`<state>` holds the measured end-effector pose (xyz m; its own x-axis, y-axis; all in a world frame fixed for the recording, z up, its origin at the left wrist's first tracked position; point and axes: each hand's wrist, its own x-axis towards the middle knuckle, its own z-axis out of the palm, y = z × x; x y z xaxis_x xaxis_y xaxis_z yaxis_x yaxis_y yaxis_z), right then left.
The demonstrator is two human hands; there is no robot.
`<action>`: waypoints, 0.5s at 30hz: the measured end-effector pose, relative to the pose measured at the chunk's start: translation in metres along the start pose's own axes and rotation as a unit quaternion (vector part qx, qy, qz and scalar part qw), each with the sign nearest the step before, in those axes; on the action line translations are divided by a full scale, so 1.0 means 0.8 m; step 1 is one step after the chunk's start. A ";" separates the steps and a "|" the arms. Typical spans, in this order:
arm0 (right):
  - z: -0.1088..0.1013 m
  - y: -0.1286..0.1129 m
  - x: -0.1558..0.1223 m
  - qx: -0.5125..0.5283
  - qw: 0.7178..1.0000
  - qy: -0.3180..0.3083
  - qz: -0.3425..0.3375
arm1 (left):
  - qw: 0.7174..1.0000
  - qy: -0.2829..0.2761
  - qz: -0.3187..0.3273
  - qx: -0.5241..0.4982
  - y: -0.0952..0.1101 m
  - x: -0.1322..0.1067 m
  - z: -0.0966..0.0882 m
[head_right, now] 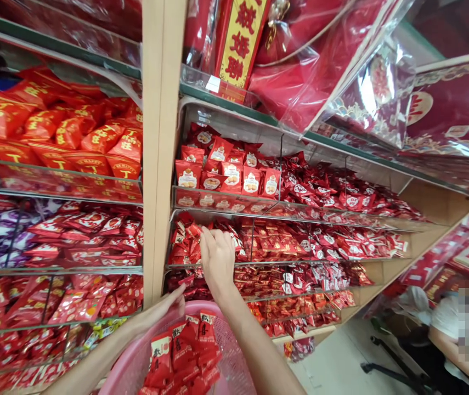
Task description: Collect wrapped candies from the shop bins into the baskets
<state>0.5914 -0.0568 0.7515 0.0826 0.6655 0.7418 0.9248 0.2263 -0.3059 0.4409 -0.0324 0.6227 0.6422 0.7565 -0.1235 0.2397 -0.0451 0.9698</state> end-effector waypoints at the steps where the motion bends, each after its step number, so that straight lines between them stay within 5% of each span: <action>1: -0.010 0.000 -0.015 0.077 0.997 0.008 0.030 | 1.000 -0.002 -0.003 0.001 0.001 0.000 0.000; 4: -0.027 0.007 -0.061 0.304 0.932 -0.018 0.194 | 1.000 -0.008 -0.019 0.003 0.006 -0.001 0.000; 9: -0.019 0.031 -0.118 0.507 0.745 -0.044 0.430 | 1.000 -0.021 0.018 0.002 0.016 -0.001 0.006; 15: -0.022 0.041 -0.161 0.547 0.655 -0.031 0.520 | 0.997 -0.067 0.013 -0.022 0.021 0.001 0.016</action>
<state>0.6173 -0.1475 0.6563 0.4090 0.8850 -0.2224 -0.4424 -0.0209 -0.8966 0.4550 -0.0409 0.6361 0.7399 0.6617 -0.1216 0.1911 -0.0333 0.9810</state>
